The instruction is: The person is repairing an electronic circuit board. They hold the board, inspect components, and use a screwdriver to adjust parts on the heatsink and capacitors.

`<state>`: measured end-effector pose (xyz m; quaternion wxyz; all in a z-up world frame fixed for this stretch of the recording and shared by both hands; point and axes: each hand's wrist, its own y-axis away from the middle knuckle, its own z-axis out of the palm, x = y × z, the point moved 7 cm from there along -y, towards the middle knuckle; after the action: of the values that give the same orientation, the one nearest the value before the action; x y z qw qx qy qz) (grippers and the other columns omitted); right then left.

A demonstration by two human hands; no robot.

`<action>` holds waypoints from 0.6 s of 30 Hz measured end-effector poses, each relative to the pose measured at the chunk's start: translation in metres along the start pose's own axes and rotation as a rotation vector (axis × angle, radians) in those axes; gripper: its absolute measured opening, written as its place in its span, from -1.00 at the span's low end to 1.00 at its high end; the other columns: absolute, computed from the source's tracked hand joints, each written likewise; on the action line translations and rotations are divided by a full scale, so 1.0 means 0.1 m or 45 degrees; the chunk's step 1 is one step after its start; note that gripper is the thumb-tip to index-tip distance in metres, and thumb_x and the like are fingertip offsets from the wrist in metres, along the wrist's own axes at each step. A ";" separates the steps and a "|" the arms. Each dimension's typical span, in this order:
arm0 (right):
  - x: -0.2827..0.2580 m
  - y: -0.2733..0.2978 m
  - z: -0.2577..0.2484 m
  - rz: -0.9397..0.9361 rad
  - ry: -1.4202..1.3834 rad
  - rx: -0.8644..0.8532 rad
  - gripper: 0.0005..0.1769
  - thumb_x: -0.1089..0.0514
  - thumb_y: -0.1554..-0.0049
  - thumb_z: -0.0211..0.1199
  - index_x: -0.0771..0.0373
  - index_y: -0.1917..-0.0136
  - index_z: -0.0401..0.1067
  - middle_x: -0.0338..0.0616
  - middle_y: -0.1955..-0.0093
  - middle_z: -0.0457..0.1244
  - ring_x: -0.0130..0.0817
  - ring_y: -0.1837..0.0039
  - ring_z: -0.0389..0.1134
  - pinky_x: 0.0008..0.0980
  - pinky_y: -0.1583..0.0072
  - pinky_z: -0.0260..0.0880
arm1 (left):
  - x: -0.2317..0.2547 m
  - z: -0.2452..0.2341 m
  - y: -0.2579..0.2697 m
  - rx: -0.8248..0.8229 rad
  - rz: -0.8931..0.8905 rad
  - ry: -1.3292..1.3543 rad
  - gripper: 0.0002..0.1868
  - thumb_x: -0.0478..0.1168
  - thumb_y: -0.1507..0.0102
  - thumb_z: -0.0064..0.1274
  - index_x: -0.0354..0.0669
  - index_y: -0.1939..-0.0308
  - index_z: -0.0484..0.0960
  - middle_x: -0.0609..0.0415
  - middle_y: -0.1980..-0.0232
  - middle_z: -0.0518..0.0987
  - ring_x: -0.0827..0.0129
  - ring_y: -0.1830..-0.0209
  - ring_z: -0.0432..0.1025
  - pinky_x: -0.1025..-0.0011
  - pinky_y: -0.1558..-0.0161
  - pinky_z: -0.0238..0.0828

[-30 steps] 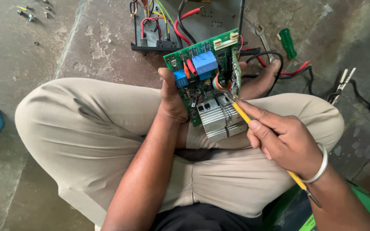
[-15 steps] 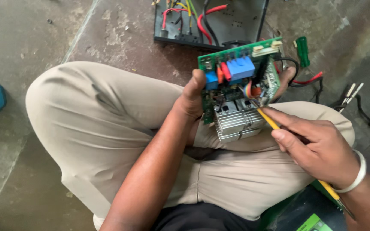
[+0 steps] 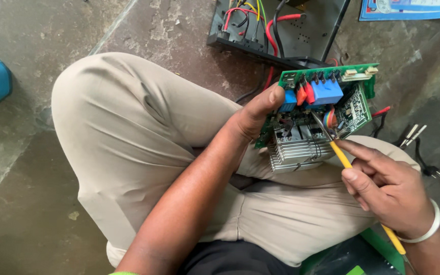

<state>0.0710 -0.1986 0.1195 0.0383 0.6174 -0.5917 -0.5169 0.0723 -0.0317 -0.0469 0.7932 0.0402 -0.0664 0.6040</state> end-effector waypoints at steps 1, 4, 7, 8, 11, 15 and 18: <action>0.01 0.00 0.00 0.033 -0.016 0.010 -0.45 0.26 -0.14 0.21 0.35 -0.41 0.38 -0.20 0.40 0.26 -0.61 0.49 0.12 -0.58 0.43 0.11 | 0.01 0.03 0.00 -0.010 -0.004 -0.001 -0.08 0.41 -0.21 0.28 -0.35 -0.21 0.42 -0.04 -0.15 0.50 0.32 -0.14 0.40 0.26 -0.28 0.39; -0.02 -0.01 0.06 0.045 -0.165 -0.018 -0.44 0.27 -0.17 0.19 0.37 -0.45 0.33 -0.18 0.42 0.24 -0.63 0.47 0.11 -0.60 0.42 0.09 | 0.06 0.13 0.01 -0.072 -0.046 0.039 0.10 0.43 -0.12 0.28 -0.26 -0.48 0.36 -0.04 -0.26 0.53 0.32 -0.25 0.44 0.29 -0.36 0.38; -0.07 -0.02 0.02 0.033 -0.077 0.047 -0.46 0.30 -0.15 0.20 0.40 -0.40 0.32 -0.15 0.40 0.26 -0.60 0.47 0.13 -0.58 0.44 0.10 | 0.12 0.21 0.00 -0.108 -0.069 0.014 0.09 0.43 -0.14 0.27 -0.41 -0.40 0.38 -0.11 -0.25 0.54 0.27 -0.23 0.46 0.24 -0.33 0.40; -0.08 -0.02 0.03 0.026 -0.093 0.034 -0.46 0.30 -0.15 0.20 0.40 -0.40 0.32 -0.15 0.40 0.26 -0.61 0.47 0.13 -0.58 0.44 0.10 | 0.14 0.21 0.00 -0.093 -0.066 0.002 0.09 0.43 -0.15 0.27 -0.41 -0.39 0.38 -0.12 -0.24 0.54 0.26 -0.22 0.46 0.24 -0.33 0.40; -0.10 0.00 0.03 0.029 -0.106 0.014 -0.46 0.31 -0.15 0.20 0.40 -0.40 0.33 -0.15 0.38 0.26 -0.62 0.46 0.13 -0.59 0.44 0.11 | 0.17 0.23 0.02 -0.062 -0.056 -0.041 0.08 0.44 -0.15 0.26 -0.44 -0.38 0.39 -0.13 -0.23 0.54 0.26 -0.22 0.46 0.23 -0.36 0.39; -0.04 0.03 -0.01 0.070 -0.065 0.021 -0.46 0.32 -0.15 0.19 0.39 -0.41 0.35 -0.15 0.37 0.26 -0.61 0.45 0.14 -0.58 0.43 0.13 | 0.16 0.20 0.03 -0.022 -0.059 -0.124 0.13 0.49 -0.12 0.23 -0.40 -0.41 0.40 -0.11 -0.27 0.55 0.26 -0.27 0.45 0.23 -0.39 0.39; -0.01 0.05 -0.03 0.030 -0.064 -0.005 -0.46 0.32 -0.20 0.21 0.40 -0.46 0.36 -0.15 0.35 0.27 -0.61 0.43 0.15 -0.58 0.41 0.14 | 0.16 0.17 0.02 -0.002 -0.068 -0.155 0.15 0.51 -0.10 0.23 -0.37 -0.42 0.41 -0.10 -0.28 0.55 0.25 -0.28 0.44 0.23 -0.37 0.38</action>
<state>0.0697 -0.2007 0.1252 0.0306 0.5971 -0.5987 -0.5330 0.0732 -0.0181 -0.0277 0.8035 0.0780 -0.1137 0.5791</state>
